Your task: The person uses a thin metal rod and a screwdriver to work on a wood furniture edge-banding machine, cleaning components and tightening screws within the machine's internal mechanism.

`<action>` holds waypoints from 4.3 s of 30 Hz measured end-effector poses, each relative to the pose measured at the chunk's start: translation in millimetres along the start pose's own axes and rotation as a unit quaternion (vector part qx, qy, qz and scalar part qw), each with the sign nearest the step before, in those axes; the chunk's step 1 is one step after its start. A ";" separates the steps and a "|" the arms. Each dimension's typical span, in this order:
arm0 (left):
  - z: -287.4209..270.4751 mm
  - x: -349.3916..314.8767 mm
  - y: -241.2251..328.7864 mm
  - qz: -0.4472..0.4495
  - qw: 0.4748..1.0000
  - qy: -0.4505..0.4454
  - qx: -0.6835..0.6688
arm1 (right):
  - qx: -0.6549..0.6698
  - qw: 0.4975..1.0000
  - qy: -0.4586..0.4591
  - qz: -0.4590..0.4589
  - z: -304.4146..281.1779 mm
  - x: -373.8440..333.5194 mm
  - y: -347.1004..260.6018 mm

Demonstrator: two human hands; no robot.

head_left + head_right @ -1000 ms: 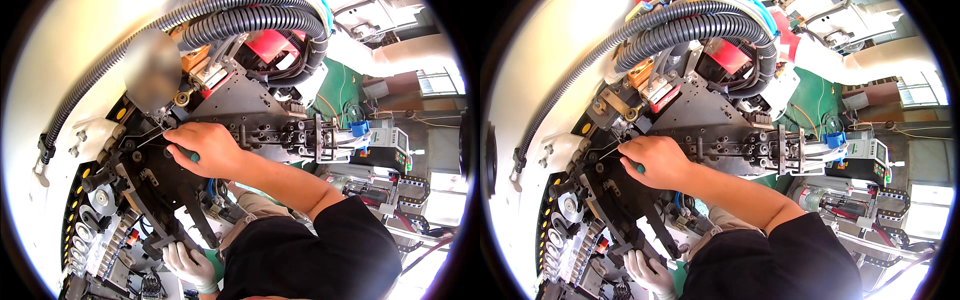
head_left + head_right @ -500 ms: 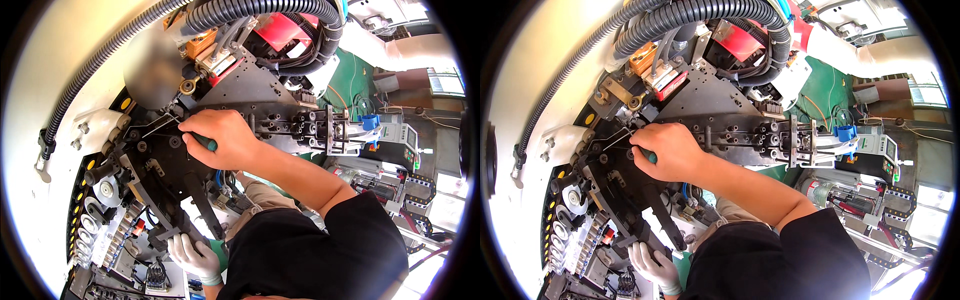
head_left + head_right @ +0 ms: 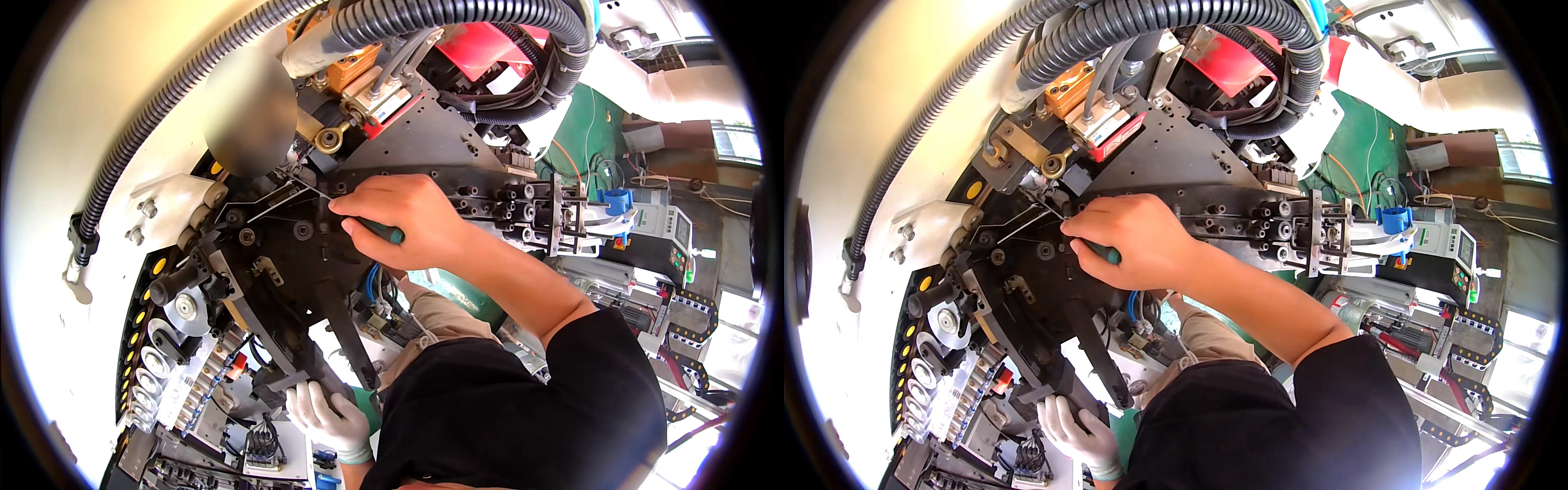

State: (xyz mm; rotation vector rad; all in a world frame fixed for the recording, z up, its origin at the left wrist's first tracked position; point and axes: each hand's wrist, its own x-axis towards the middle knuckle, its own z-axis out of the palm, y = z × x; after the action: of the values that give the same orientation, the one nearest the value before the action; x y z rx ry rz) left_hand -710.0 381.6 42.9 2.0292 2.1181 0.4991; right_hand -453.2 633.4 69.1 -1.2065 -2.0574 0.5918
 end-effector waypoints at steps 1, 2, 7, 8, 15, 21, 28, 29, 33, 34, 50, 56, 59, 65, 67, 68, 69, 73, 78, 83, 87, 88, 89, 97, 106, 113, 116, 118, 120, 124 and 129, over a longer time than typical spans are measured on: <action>0.1 -0.6 -0.5 -0.001 1.000 0.000 0.003 | -0.001 1.000 -0.001 -0.003 -0.4 -0.4 0.4; -0.6 -1.1 -1.1 0.000 1.000 -0.007 0.004 | -0.002 1.000 -0.002 -0.006 -0.7 -0.7 0.9; -2.7 -1.2 -1.7 -0.001 1.000 -0.022 0.000 | -0.007 1.000 -0.006 0.012 -1.3 0.0 -1.1; -2.7 -1.1 -1.6 -0.002 1.000 -0.022 0.001 | -0.002 1.000 -0.004 0.010 -1.5 1.0 -0.4; -3.6 -0.7 -0.7 -0.003 0.999 -0.031 0.008 | 0.034 0.999 -0.015 0.015 -6.7 4.6 2.5; -4.4 1.3 -0.7 0.003 0.999 -0.033 0.002 | 0.065 0.997 0.016 0.029 5.2 2.7 7.7; -2.8 1.5 0.0 0.000 1.000 -0.023 0.004 | 0.081 0.994 -0.010 0.070 -9.3 -4.0 12.8; -2.7 1.6 0.3 0.000 1.000 -0.023 0.004 | 0.077 0.994 -0.019 0.069 -11.1 -5.5 12.5; -2.9 0.9 0.3 -0.002 1.000 -0.026 0.007 | 0.059 0.994 -0.061 0.070 -19.0 -10.1 14.6; -2.7 0.7 0.2 -0.003 1.000 -0.028 0.008 | 0.054 0.993 -0.073 0.072 -21.7 -11.2 16.3; 0.0 4.0 1.9 0.008 1.000 -0.004 0.000 | -0.227 0.937 -0.217 0.151 -35.7 -8.9 22.4; -0.4 2.5 1.2 0.010 1.000 -0.002 0.002 | -0.216 0.953 -0.182 0.113 -26.9 -14.7 27.8; -1.3 1.3 -0.7 0.011 1.000 -0.013 0.002 | -0.236 0.948 -0.183 0.113 -18.3 -6.7 26.6; -0.8 -3.9 -3.6 0.004 1.000 -0.029 0.005 | -0.216 0.942 -0.212 0.145 -14.7 -0.9 22.4; -1.3 -2.7 -3.0 0.004 1.000 -0.029 0.002 | -0.205 0.938 -0.230 0.158 -16.7 1.9 20.3; -1.6 -1.9 -2.5 0.005 1.000 -0.029 0.002 | -0.203 0.934 -0.244 0.164 -18.9 5.5 17.5; -1.8 -1.2 -2.0 0.006 1.000 -0.028 0.003 | -0.202 0.929 -0.258 0.170 -20.3 7.6 16.1; -1.4 -1.5 -1.5 0.002 1.000 -0.025 -0.005 | -0.207 0.934 -0.252 0.145 -25.0 3.1 22.8; -2.9 -0.6 -0.7 -0.004 0.999 -0.035 -0.001 | -0.216 0.938 -0.238 0.130 -22.9 -2.8 27.8; -0.5 5.7 1.9 0.004 1.000 -0.002 -0.007 | -0.186 0.949 -0.217 0.136 -18.0 -11.1 38.6; -0.2 4.9 1.6 0.006 1.000 -0.002 -0.001 | -0.184 0.949 -0.224 0.125 -21.6 -6.4 40.7; -0.6 4.9 1.6 0.005 1.000 -0.002 -0.001 | -0.187 0.947 -0.228 0.126 -22.1 -6.4 40.5; -0.4 5.0 1.8 0.003 1.000 -0.002 -0.001 | -0.191 0.945 -0.233 0.126 -22.4 -6.6 40.7; -3.6 3.1 0.4 0.000 0.999 -0.038 -0.010 | -0.239 0.937 -0.239 0.086 -24.3 -9.1 41.9; -3.7 4.5 0.2 -0.002 0.999 -0.033 -0.018 | -0.285 0.920 -0.264 0.051 -31.7 -1.8 37.5; -3.2 2.3 -2.6 -0.002 0.999 -0.034 -0.019 | -0.264 0.928 -0.256 0.057 -32.0 -4.2 39.2; -4.0 3.3 -2.5 -0.006 0.999 -0.037 -0.023 | -0.253 0.934 -0.245 0.050 -32.1 -3.3 37.8; -3.8 3.4 -3.2 -0.007 0.999 -0.038 -0.027 | -0.268 0.927 -0.255 0.058 -35.2 -4.5 35.3; -4.6 3.0 -2.3 -0.009 0.999 -0.042 -0.024 | -0.302 0.907 -0.283 0.076 -42.8 -8.5 32.7; -2.7 -0.4 -3.0 -0.015 0.999 -0.034 -0.022 | -0.249 0.945 -0.194 0.090 -43.9 -16.5 34.5; -3.0 -0.1 -3.0 -0.012 0.999 -0.038 -0.016 | -0.230 0.953 -0.179 0.083 -32.1 -9.5 36.1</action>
State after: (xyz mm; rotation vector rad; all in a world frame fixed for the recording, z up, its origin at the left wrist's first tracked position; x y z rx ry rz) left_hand -713.9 381.1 44.6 1.9705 2.0750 0.4423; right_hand -405.3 643.5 63.5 -1.6493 -2.5101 0.4419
